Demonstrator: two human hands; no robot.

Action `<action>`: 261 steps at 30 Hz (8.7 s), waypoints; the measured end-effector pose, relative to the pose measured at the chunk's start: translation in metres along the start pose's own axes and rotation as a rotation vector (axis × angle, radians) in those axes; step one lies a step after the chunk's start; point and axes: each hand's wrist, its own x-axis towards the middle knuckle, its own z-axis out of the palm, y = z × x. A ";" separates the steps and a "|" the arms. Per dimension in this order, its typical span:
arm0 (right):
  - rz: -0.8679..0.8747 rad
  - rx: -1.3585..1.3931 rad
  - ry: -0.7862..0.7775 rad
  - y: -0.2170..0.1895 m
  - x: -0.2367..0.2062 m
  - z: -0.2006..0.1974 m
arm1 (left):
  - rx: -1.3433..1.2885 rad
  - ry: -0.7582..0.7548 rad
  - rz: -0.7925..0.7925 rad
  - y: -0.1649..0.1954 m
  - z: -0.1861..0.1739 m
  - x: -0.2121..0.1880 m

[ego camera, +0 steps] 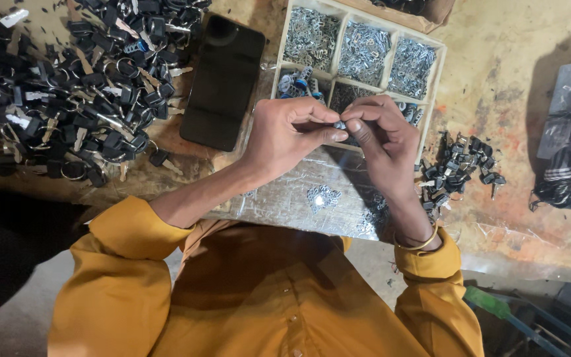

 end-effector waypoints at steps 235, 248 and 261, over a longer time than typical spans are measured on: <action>0.174 -0.011 0.052 -0.026 -0.150 0.130 | 0.137 0.310 -0.051 -0.037 -0.019 -0.244; -0.081 -0.581 -0.193 -0.039 -0.130 0.126 | 0.167 0.325 -0.023 -0.036 -0.031 -0.248; 0.003 -0.758 -0.053 -0.038 -0.126 0.121 | 0.032 0.377 -0.125 -0.032 -0.037 -0.252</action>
